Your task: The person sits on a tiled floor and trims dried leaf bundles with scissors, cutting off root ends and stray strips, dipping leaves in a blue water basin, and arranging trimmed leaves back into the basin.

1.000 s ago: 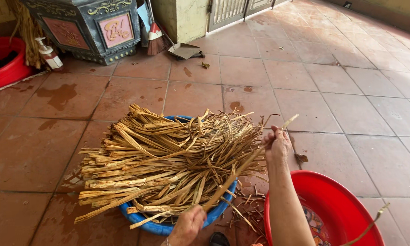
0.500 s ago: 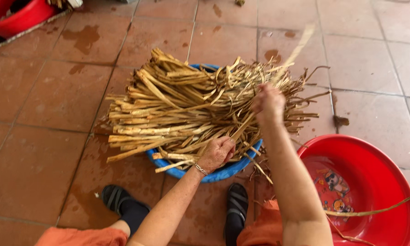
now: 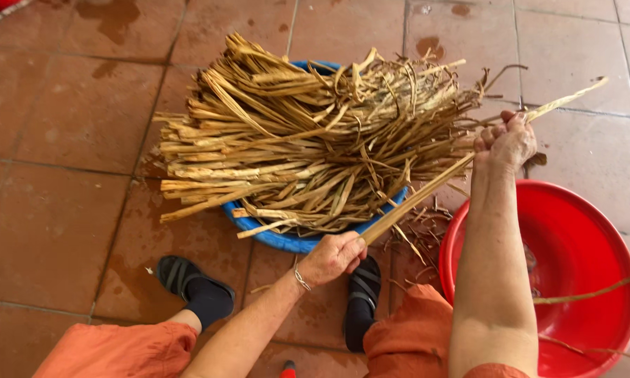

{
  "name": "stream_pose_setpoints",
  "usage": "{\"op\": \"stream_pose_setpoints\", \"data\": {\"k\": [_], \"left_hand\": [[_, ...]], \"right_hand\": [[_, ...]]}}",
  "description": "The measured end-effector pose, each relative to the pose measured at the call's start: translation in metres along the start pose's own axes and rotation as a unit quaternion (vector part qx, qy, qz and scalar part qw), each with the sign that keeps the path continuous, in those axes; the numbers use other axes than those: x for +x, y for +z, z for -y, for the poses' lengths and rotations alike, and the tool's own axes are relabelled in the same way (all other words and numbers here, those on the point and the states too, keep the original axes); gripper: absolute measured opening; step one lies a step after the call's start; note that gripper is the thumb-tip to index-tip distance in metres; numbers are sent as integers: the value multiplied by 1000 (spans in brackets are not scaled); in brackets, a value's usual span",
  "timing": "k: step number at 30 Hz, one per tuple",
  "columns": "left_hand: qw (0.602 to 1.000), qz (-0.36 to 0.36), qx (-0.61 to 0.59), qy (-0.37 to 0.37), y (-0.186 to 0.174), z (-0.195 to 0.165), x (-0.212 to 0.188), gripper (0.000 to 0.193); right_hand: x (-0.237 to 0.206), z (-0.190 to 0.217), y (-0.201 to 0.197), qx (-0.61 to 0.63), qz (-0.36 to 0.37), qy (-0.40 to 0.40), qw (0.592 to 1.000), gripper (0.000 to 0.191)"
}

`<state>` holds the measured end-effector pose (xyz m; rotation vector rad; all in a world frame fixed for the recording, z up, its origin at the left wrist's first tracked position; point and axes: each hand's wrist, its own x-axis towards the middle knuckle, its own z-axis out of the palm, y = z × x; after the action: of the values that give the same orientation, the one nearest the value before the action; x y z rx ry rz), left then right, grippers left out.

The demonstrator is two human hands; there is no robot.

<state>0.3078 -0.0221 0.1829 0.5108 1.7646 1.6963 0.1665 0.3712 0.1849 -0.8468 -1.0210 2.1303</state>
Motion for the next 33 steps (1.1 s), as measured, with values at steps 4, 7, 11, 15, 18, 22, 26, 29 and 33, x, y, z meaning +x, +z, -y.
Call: {"op": "stream_pose_setpoints", "data": {"k": [4,7,11,15,18,22,26,29,33], "left_hand": [[997,1,70,-18,-10,14,-9,37],[997,7,70,-42,-18,33,-15,33],[998,-3,37,-47,-61,63,-2,29],[984,-133,116,-10,-97,92,15,27],[962,-207,169,-47,-104,111,20,34],[971,-172,66,-153,-107,144,24,34],[953,-141,263,-59,-119,180,26,38],[896,-186,403,-15,-96,196,32,25],[848,-198,492,-6,-56,194,53,30]], "right_hand": [[11,6,-19,1,-21,-42,999,26],[11,7,-21,3,-21,-24,999,28],[7,-3,-9,-40,30,-24,998,27],[-3,-19,5,-24,82,-30,996,24],[-11,-19,13,13,122,-27,992,24],[-20,-10,18,-31,153,-32,987,26],[-21,15,4,40,220,15,975,28],[-14,51,-34,69,272,72,957,30],[-6,132,-133,146,246,118,951,24]]}}
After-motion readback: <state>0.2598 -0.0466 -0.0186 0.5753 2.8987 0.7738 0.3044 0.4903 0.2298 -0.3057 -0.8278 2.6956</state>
